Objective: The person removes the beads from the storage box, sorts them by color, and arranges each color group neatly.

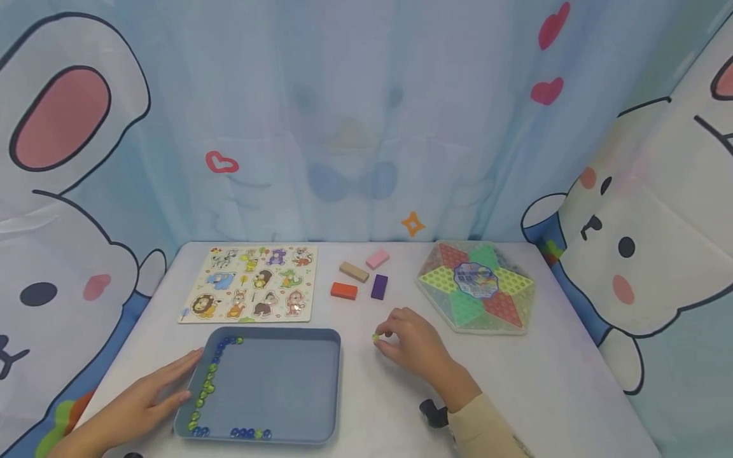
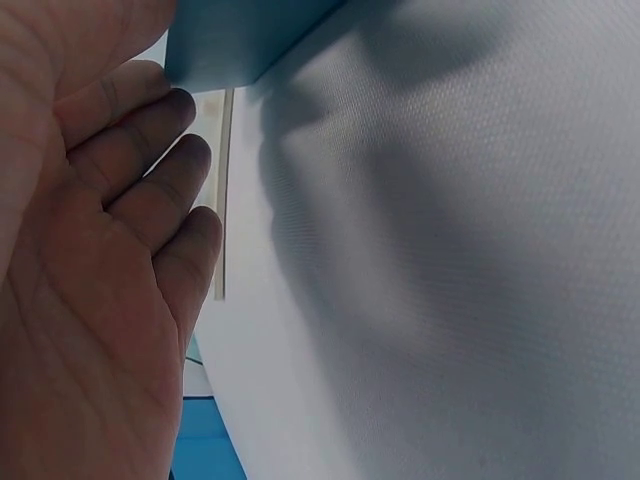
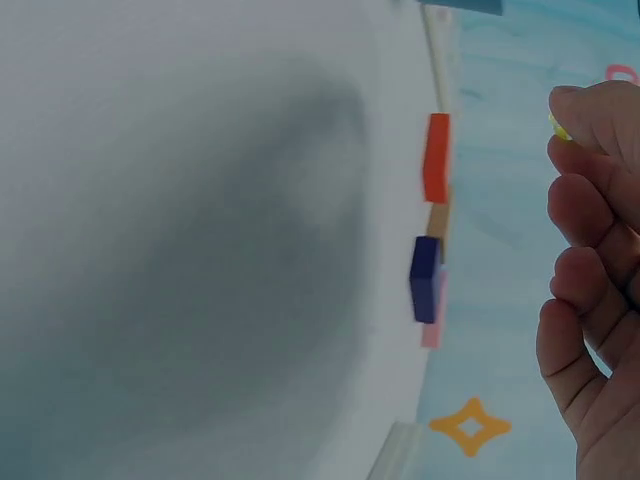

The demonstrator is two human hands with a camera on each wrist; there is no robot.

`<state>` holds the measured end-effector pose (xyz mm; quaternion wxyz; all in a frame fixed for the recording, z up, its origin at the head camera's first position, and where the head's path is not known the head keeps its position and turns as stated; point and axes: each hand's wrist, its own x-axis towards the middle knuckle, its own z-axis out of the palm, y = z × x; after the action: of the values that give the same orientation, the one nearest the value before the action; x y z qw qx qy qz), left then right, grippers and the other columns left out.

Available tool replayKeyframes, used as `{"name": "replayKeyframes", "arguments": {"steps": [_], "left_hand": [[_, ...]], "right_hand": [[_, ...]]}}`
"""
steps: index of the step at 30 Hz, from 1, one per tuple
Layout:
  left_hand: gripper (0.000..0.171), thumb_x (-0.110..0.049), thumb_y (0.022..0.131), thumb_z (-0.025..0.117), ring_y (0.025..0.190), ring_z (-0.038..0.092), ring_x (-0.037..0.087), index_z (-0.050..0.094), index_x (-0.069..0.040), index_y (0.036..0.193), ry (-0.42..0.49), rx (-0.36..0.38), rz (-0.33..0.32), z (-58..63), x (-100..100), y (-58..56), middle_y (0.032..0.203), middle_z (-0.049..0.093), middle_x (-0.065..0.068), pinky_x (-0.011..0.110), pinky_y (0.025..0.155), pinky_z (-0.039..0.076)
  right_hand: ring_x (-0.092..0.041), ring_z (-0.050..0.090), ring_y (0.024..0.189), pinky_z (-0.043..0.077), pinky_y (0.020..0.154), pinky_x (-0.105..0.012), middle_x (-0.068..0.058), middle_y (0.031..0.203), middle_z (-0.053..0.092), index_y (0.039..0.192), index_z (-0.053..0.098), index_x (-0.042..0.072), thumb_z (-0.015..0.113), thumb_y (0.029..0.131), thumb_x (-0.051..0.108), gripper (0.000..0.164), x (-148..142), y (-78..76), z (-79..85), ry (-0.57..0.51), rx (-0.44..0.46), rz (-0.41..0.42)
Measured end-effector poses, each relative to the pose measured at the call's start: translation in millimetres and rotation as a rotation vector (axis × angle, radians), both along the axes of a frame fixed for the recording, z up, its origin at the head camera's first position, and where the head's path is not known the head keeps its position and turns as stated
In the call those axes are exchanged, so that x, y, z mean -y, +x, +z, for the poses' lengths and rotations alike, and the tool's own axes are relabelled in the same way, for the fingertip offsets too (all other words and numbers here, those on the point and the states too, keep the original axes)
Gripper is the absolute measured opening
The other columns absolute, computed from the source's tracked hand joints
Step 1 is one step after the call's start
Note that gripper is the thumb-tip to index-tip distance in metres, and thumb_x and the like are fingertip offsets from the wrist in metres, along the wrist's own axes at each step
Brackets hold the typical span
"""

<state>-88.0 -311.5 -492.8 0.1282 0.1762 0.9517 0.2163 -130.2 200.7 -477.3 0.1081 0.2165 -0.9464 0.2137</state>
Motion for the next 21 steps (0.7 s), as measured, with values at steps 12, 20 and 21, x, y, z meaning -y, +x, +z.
{"name": "replayKeyframes", "arguments": {"steps": [12,20,21], "left_hand": [[0.072,-0.054,0.104,0.056,0.153,0.040,0.032,0.034,-0.022,0.165,0.005,-0.013,0.006,0.2,0,-0.8,0.169,0.038,0.002,0.053,0.118,0.039],[0.071,-0.055,0.104,0.057,0.153,0.042,0.029,0.036,-0.023,0.164,-0.001,-0.040,0.011,-1.2,0,0.8,0.168,0.040,0.001,0.050,0.117,0.041],[0.071,-0.055,0.104,0.057,0.153,0.042,0.029,0.036,-0.023,0.164,0.001,-0.039,0.011,-1.4,0,1.2,0.168,0.040,0.001,0.050,0.117,0.041]], "right_hand": [[-0.007,0.057,0.080,0.055,0.071,-0.022,0.012,0.083,0.065,0.094,0.081,0.019,0.089,0.083,0.021,0.013,-14,6.2,-16.7,0.079,0.090,0.013],[-0.002,0.054,0.079,0.057,0.073,-0.025,0.016,0.081,0.062,0.091,0.081,0.020,0.087,0.084,0.021,0.009,-17,7.1,-25.5,0.103,0.135,0.020],[-0.002,0.055,0.080,0.057,0.073,-0.025,0.017,0.081,0.062,0.091,0.081,0.020,0.087,0.084,0.021,0.010,-17,7.6,-26.9,0.108,0.141,0.016]]}}
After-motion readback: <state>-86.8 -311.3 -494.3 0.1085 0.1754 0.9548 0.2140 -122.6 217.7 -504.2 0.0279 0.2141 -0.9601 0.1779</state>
